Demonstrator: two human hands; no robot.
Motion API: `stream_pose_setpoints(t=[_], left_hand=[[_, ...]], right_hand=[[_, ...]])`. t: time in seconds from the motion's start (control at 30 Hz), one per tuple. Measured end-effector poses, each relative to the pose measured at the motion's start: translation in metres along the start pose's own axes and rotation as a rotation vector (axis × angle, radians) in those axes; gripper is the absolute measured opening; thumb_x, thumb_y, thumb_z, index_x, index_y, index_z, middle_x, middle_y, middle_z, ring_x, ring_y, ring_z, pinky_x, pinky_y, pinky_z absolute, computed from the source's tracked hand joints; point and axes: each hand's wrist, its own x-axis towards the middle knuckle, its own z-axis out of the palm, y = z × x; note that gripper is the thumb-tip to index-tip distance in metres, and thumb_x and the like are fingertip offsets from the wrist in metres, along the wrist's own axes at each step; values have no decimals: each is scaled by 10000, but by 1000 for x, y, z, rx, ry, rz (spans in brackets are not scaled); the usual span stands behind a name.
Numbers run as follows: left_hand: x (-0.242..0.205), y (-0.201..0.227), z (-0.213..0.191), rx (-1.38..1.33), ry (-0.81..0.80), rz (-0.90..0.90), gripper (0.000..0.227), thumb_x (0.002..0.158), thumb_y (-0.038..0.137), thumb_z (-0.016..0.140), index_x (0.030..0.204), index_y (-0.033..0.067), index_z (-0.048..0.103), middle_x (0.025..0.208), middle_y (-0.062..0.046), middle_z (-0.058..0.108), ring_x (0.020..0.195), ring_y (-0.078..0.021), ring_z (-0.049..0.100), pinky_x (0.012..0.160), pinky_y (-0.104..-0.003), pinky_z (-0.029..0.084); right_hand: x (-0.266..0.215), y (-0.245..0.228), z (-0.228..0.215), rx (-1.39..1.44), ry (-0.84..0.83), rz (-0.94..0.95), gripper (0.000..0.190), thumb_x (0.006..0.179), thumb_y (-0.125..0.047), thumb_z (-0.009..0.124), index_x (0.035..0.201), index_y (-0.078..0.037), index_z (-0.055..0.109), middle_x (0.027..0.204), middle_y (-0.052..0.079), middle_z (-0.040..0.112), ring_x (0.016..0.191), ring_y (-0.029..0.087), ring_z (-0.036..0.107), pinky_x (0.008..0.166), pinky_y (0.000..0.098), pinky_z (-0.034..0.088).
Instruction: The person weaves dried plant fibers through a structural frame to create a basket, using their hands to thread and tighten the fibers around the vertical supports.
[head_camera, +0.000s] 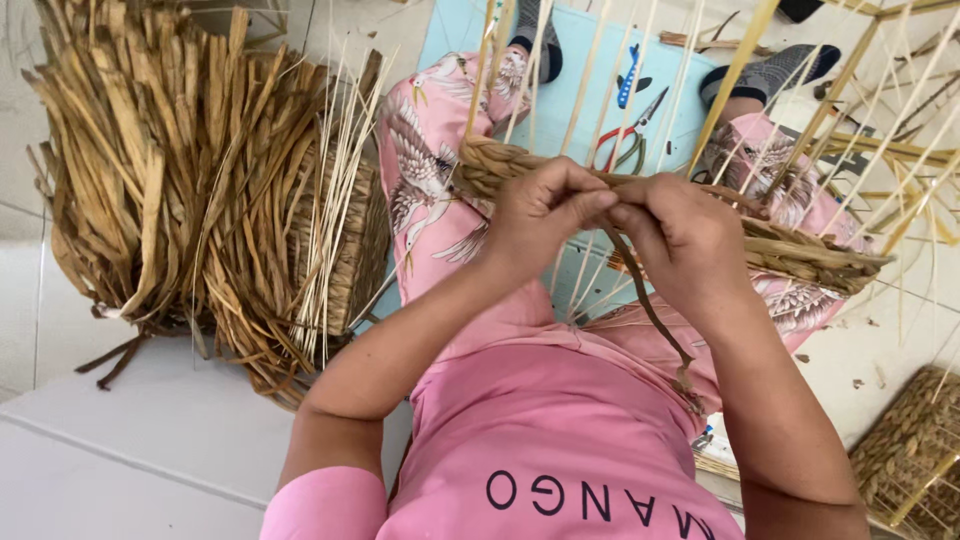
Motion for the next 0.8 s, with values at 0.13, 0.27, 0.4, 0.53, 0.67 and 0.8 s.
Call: stream_pose_setpoints(t=[0.13,0.27,0.4,0.53,0.67,0.8], left_hand=[[24,20,-35,667,26,55,171,981,153,716,1100,31,703,967,-86,738,867,-209,704,749,-354,565],[44,23,-34,1167,-52,204,152,882,109,742,998,48,665,982,-149,701,974,-368,666,829,-472,514],[44,31,-58,1049,-176,26,137,931,118,748,965,54,631,969,-136,700,965,-347,672,836,-456,508],[46,34,-80,831,-426,337,161,879,68,760,926,73,606,1108,-126,711,1055,-334,672,878,-431,506],[51,41,-74,982,-513,75,128,855,64,776,913,89,665,960,-102,715,994,-317,664,852,-410,520],[72,45,-56,903,-423,-270,95,881,93,723,927,120,645,940,-62,732,954,-230,735,841,-355,547]], right_hand=[[-1,16,0,-23,-48,150,90,972,-44,752,1056,-26,723,958,142,702,855,312,710,726,396,537],[8,32,16,-64,-58,86,104,923,-52,771,985,-3,704,938,166,665,864,348,670,750,425,523],[27,52,23,128,-134,267,140,874,-111,782,954,-15,720,913,143,669,823,317,680,737,424,530],[43,67,55,119,-161,182,184,861,-171,782,990,-43,753,924,146,692,826,334,682,724,444,537],[45,66,85,-191,-168,157,137,873,-193,766,883,-57,746,883,163,662,816,388,656,717,506,517],[36,61,83,-207,-93,93,190,898,-211,765,847,-41,698,878,155,635,830,386,652,711,507,512]])
